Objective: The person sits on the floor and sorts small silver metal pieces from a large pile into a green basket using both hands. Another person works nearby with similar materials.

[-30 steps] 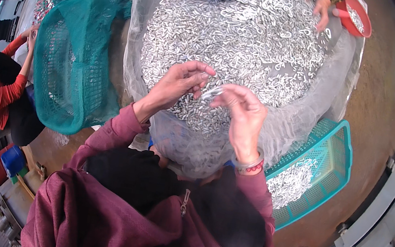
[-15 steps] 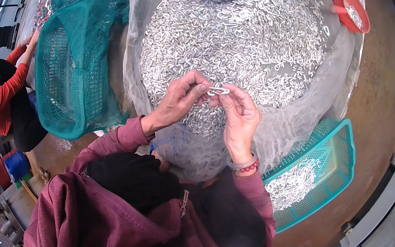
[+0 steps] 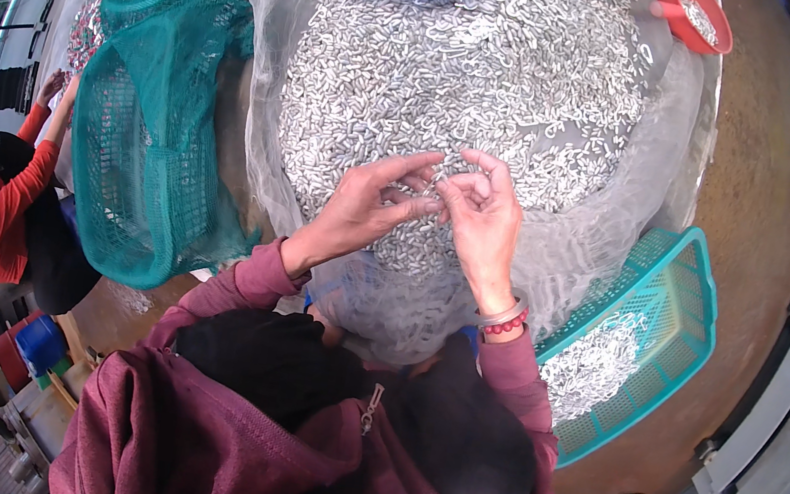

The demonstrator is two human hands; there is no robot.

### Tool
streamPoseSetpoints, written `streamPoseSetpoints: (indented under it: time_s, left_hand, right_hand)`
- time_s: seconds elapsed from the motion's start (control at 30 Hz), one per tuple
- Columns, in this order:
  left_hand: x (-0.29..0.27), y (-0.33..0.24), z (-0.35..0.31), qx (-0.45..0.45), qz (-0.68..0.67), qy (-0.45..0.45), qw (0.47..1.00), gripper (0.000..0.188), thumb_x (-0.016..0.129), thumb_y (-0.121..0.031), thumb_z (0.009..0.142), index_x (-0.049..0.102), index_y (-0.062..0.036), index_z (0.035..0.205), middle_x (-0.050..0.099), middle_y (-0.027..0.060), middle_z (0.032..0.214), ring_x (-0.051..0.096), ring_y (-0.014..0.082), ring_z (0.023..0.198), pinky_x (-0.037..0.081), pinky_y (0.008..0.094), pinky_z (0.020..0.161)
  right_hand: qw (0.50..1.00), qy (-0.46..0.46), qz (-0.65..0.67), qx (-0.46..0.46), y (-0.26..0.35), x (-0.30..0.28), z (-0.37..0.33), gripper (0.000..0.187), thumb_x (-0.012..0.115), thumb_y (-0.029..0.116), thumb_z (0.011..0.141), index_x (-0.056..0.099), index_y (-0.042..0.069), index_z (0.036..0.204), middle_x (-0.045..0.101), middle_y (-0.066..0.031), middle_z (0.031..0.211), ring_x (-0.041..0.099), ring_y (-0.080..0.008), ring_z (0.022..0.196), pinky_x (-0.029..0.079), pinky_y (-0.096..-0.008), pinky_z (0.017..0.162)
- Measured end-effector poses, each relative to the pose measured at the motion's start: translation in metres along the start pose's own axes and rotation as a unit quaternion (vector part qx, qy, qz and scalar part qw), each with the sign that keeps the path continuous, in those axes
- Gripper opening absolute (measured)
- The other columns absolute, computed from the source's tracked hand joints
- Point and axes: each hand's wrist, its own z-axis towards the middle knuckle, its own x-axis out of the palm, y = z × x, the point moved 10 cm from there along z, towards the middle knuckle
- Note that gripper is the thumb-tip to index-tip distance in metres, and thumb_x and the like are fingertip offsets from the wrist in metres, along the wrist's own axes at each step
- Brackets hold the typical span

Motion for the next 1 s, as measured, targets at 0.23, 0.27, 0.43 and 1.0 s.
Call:
streamPoseSetpoints:
  time_s: [0.23, 0.27, 0.43, 1.0]
  left_hand:
    - [-0.005, -0.017, 0.000, 0.046, 0.104, 0.006, 0.994, 0.036, 0.076, -0.010, 0.078, 0.064, -0.0008, 0.111, 0.065, 0.0092, 0.089, 0.066, 0.0148, 0.079, 0.055, 0.0277, 0.068]
    - [-0.006, -0.019, -0.001, 0.053, 0.118, 0.003, 0.992, 0.038, 0.077, -0.010, 0.077, 0.064, -0.0010, 0.111, 0.064, 0.0089, 0.088, 0.066, 0.0151, 0.077, 0.055, 0.0278, 0.067]
    - [-0.005, -0.038, -0.013, 0.136, 0.164, -0.054, 0.976, 0.039, 0.077, -0.009, 0.075, 0.064, -0.0017, 0.112, 0.064, 0.0095, 0.088, 0.066, 0.0182, 0.075, 0.053, 0.0286, 0.064]
    - [-0.009, 0.008, 0.002, -0.096, -0.144, 0.045, 0.984, 0.012, 0.067, -0.004, 0.086, 0.065, 0.0012, 0.097, 0.066, 0.0043, 0.088, 0.062, 0.0105, 0.082, 0.050, 0.0247, 0.076]
  right_hand:
    - [0.997, -0.025, 0.071, 0.031, -0.016, -0.003, -0.008, 0.012, 0.064, -0.006, 0.085, 0.063, -0.004, 0.097, 0.069, -0.0088, 0.086, 0.064, -0.0111, 0.071, 0.050, -0.0208, 0.060]
    - [0.994, -0.020, 0.104, 0.036, -0.018, -0.002, -0.010, 0.011, 0.064, -0.006, 0.085, 0.064, -0.004, 0.096, 0.069, -0.0087, 0.086, 0.064, -0.0112, 0.072, 0.050, -0.0213, 0.061]
    - [0.977, 0.005, 0.202, 0.066, -0.024, 0.006, -0.011, 0.009, 0.064, -0.006, 0.085, 0.065, -0.003, 0.094, 0.068, -0.0086, 0.086, 0.064, -0.0115, 0.076, 0.051, -0.0229, 0.064]
    - [0.955, 0.097, 0.248, 0.134, -0.017, 0.018, -0.012, 0.014, 0.063, 0.005, 0.090, 0.059, 0.000, 0.102, 0.067, -0.0075, 0.090, 0.062, -0.0095, 0.076, 0.048, -0.0211, 0.065]
